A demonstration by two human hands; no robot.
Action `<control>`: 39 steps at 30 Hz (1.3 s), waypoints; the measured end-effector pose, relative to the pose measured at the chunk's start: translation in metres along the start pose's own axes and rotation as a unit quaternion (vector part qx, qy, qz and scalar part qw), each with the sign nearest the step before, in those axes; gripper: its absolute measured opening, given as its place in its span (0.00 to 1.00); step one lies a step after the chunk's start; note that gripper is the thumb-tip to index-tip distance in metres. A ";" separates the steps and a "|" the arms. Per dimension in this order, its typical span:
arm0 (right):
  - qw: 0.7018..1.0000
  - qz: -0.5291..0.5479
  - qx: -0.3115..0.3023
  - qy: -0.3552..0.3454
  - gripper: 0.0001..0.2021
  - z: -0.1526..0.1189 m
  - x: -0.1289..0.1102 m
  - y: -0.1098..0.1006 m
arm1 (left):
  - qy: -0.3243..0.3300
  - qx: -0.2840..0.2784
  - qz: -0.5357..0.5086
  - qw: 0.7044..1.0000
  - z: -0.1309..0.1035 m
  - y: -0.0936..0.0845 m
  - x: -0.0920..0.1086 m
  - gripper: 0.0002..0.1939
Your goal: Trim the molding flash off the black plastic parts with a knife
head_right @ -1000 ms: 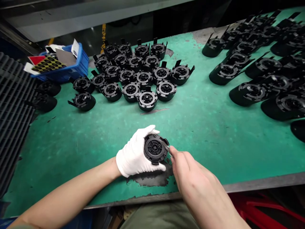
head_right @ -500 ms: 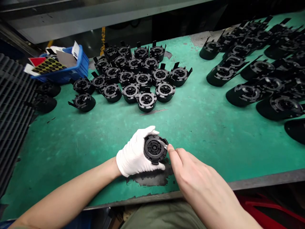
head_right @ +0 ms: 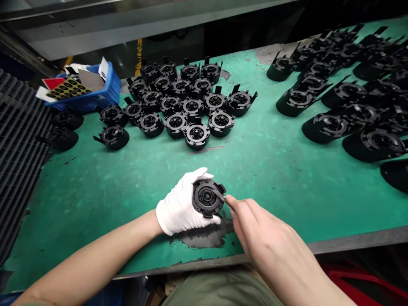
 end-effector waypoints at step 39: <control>0.983 -0.130 0.027 -0.127 0.15 0.047 0.012 0.007 | -0.060 0.013 -0.186 0.981 0.008 -0.016 -0.008 0.54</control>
Point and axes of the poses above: each hand's wrist, its own z-axis towards the middle knuckle, its own y-axis out of the palm, x = y × z, the point moved 9 cm from there along z, towards the middle knuckle, and after that the axes turned 8 degrees about z, right-handed, at the moved point
